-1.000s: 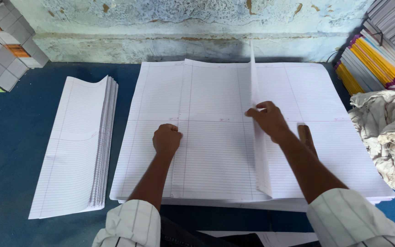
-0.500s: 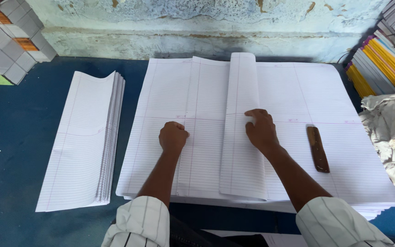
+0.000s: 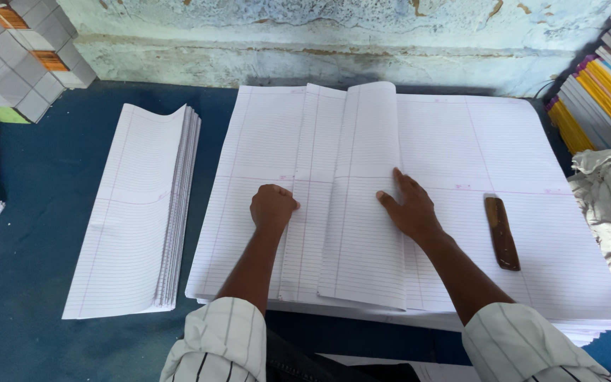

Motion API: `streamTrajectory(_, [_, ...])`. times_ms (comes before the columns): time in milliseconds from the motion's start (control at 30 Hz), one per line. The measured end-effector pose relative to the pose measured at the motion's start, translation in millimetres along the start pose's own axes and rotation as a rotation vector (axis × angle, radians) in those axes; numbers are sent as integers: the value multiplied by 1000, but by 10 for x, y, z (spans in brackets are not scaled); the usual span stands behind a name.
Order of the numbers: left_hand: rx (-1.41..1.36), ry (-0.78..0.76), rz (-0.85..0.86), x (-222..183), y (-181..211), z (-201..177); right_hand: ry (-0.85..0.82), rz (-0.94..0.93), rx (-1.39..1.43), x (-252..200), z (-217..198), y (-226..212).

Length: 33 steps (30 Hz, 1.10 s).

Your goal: The person folds large sheets of lined paper in half, smooths the crease with a wooden tool, and stacks the folded sheets to the left. The person repeats this process for multiple sheets.

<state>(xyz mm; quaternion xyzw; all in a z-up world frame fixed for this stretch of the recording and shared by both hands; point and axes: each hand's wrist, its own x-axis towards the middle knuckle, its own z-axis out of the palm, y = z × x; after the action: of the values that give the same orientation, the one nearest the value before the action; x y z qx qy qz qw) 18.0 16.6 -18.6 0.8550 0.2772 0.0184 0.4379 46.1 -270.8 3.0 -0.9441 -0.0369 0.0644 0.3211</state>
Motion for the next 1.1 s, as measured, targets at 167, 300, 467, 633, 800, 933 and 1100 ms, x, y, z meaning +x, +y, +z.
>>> streamTrajectory(167, [-1,-10,-1,22,-15,-3,3,-55,-69,49,206,8])
streamTrajectory(300, [-24,-19,11,10,-25,-33,26,-90,-52,57,311,-62])
streamTrajectory(467, [-75,-69,-7,-52,20,-134,16,-82,-14,40,374,-175])
streamTrajectory(633, [-93,-79,-16,-124,83,-200,32,-118,-27,22,422,-258])
streamTrajectory(800, [-131,-80,-28,-147,100,-219,26,-114,-28,4,463,-320])
streamTrajectory(933, [-106,-83,-22,-134,87,-207,32,-125,-64,-2,487,-360])
streamTrajectory(1100, [-96,-69,-8,-104,56,-183,27,-102,-81,-5,515,-399])
